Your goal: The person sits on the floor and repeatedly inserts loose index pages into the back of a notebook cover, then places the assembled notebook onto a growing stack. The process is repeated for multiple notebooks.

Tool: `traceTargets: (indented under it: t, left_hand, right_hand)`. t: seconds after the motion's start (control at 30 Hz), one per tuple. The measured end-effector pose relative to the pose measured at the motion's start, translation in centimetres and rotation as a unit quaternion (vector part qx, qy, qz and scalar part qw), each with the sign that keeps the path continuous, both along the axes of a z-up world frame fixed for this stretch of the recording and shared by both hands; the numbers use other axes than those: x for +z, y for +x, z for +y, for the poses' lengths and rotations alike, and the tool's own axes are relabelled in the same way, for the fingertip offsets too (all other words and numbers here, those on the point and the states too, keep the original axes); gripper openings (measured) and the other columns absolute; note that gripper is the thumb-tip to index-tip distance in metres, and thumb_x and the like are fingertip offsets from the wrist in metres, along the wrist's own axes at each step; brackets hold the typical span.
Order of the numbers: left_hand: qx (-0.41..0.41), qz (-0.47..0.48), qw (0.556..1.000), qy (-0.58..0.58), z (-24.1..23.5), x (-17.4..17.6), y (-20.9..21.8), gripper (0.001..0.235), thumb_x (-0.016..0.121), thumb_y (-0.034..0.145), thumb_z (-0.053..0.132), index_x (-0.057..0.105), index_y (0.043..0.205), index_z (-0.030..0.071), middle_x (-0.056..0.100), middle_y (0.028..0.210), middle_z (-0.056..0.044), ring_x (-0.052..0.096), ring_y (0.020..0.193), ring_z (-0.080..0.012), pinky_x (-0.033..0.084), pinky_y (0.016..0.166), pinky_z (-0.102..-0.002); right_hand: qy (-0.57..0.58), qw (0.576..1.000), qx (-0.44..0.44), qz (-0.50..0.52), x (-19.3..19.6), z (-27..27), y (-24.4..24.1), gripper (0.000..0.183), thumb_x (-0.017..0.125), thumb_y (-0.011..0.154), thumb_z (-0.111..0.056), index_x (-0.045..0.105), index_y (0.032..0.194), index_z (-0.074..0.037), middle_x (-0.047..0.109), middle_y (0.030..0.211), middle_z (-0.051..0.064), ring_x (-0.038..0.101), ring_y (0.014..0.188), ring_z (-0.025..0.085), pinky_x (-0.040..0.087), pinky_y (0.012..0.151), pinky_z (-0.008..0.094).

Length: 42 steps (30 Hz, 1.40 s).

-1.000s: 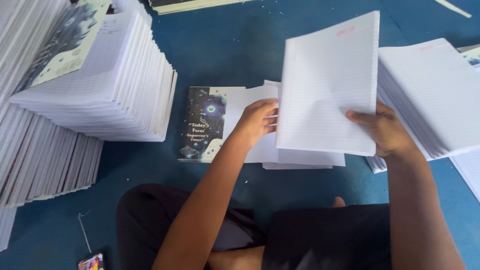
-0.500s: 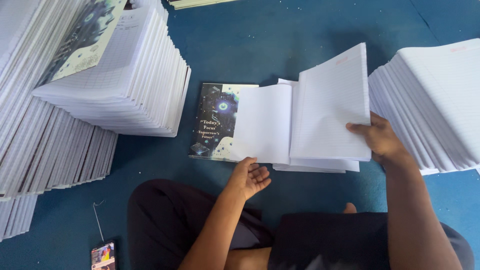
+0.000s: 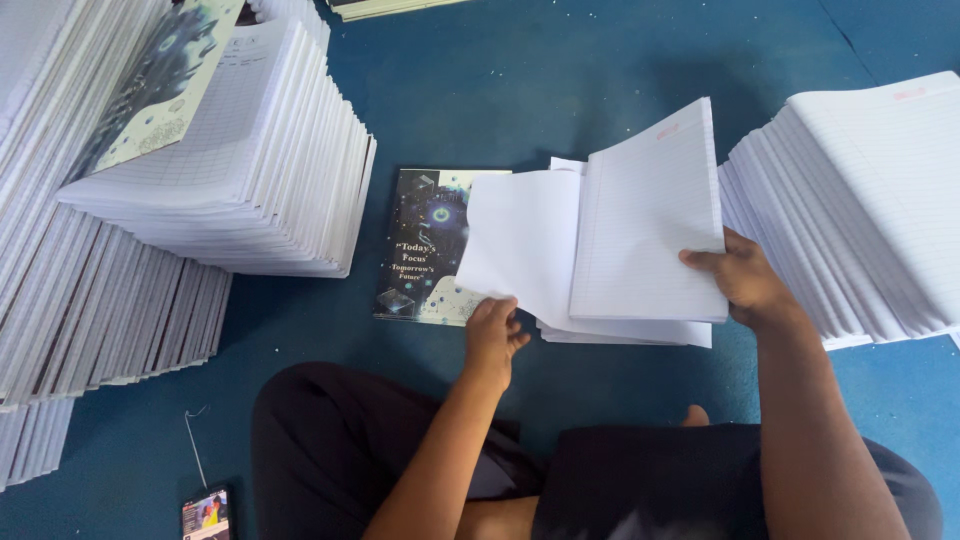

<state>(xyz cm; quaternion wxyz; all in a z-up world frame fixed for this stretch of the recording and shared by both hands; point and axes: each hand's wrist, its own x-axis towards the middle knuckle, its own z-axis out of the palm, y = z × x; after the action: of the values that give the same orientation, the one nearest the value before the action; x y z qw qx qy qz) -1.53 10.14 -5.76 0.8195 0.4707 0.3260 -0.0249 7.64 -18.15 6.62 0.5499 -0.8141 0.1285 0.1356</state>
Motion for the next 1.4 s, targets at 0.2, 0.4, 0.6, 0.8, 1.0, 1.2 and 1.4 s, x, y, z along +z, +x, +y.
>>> traceTargets:
  t: [0.2,0.4,0.6,0.8,1.0,1.2,1.4]
  left_hand:
    - [-0.074,-0.141,0.978,0.132,-1.9,2.5,1.3,0.027,0.061,0.087,0.019,0.065,0.108,0.003,0.066,0.103,-0.007,0.065,0.095,-0.0156,0.055,0.082,-0.029]
    - [-0.247,-0.198,0.926,0.207,-2.2,-0.8,2.8,0.027,0.062,0.092,0.009,0.063,0.087,-0.018,0.059,0.078,-0.017,0.047,0.068,-0.0221,0.04,0.06,-0.037]
    - [-0.174,-0.25,0.933,0.194,-3.8,-1.6,5.8,0.037,0.058,0.095,0.021,0.066,0.127,0.005,0.072,0.103,-0.003,0.067,0.092,-0.0094,0.053,0.082,-0.026]
    - [-0.122,-0.22,0.767,0.59,-3.6,1.1,6.1,0.059,0.092,0.07,0.021,0.067,0.123,0.011,0.063,0.112,-0.02,0.057,0.102,-0.0373,0.051,0.082,-0.041]
    - [-0.117,-0.234,0.931,0.256,-2.6,3.0,7.4,0.061,0.076,0.09,0.023,0.051,0.142,0.003,0.061,0.131,-0.017,0.066,0.115,-0.0223,0.056,0.096,-0.033]
    - [-0.097,-0.138,0.976,0.136,-1.9,4.7,8.3,0.048,0.055,0.103,0.023,0.052,0.144,-0.001,0.069,0.128,-0.019,0.068,0.116,-0.0219,0.054,0.096,-0.031]
    - [-0.121,-0.17,0.976,0.062,-2.2,6.4,8.4,0.047,0.048,0.105,0.017,0.048,0.15,0.005,0.066,0.133,-0.018,0.066,0.117,-0.0226,0.055,0.1,-0.033]
  right_hand:
    - [0.008,1.0,-0.002,0.013,-0.5,-0.6,0.1,0.07,0.064,0.088,-0.016,0.04,0.149,0.009,0.06,0.121,0.039,0.068,0.108,0.047,0.057,0.095,0.052]
    - [0.03,0.999,0.007,0.031,-1.7,-1.1,0.6,0.079,0.069,0.085,-0.023,0.037,0.15,0.008,0.059,0.125,0.04,0.065,0.117,0.048,0.054,0.099,0.052]
    - [0.059,0.997,0.009,0.055,-2.6,-1.0,0.6,0.088,0.075,0.078,-0.03,0.039,0.151,0.004,0.06,0.131,0.035,0.06,0.127,0.046,0.051,0.105,0.053]
    - [0.072,0.996,0.006,0.06,-2.6,-0.8,0.7,0.08,0.069,0.081,-0.025,0.042,0.153,-0.004,0.059,0.139,0.03,0.059,0.129,0.04,0.049,0.105,0.052]
    - [0.1,0.994,-0.001,0.052,-2.8,-0.6,0.6,0.068,0.063,0.087,-0.021,0.047,0.149,0.0,0.062,0.135,0.031,0.062,0.126,0.038,0.051,0.102,0.048]
    - [0.156,0.987,0.016,0.036,-2.1,-0.2,0.4,0.064,0.063,0.089,-0.022,0.049,0.147,0.003,0.066,0.128,0.03,0.066,0.119,0.036,0.056,0.095,0.044]
    - [0.11,0.993,0.001,0.043,-1.2,0.9,0.1,0.064,0.062,0.09,-0.026,0.048,0.147,-0.002,0.066,0.126,0.028,0.068,0.116,0.034,0.06,0.091,0.043]
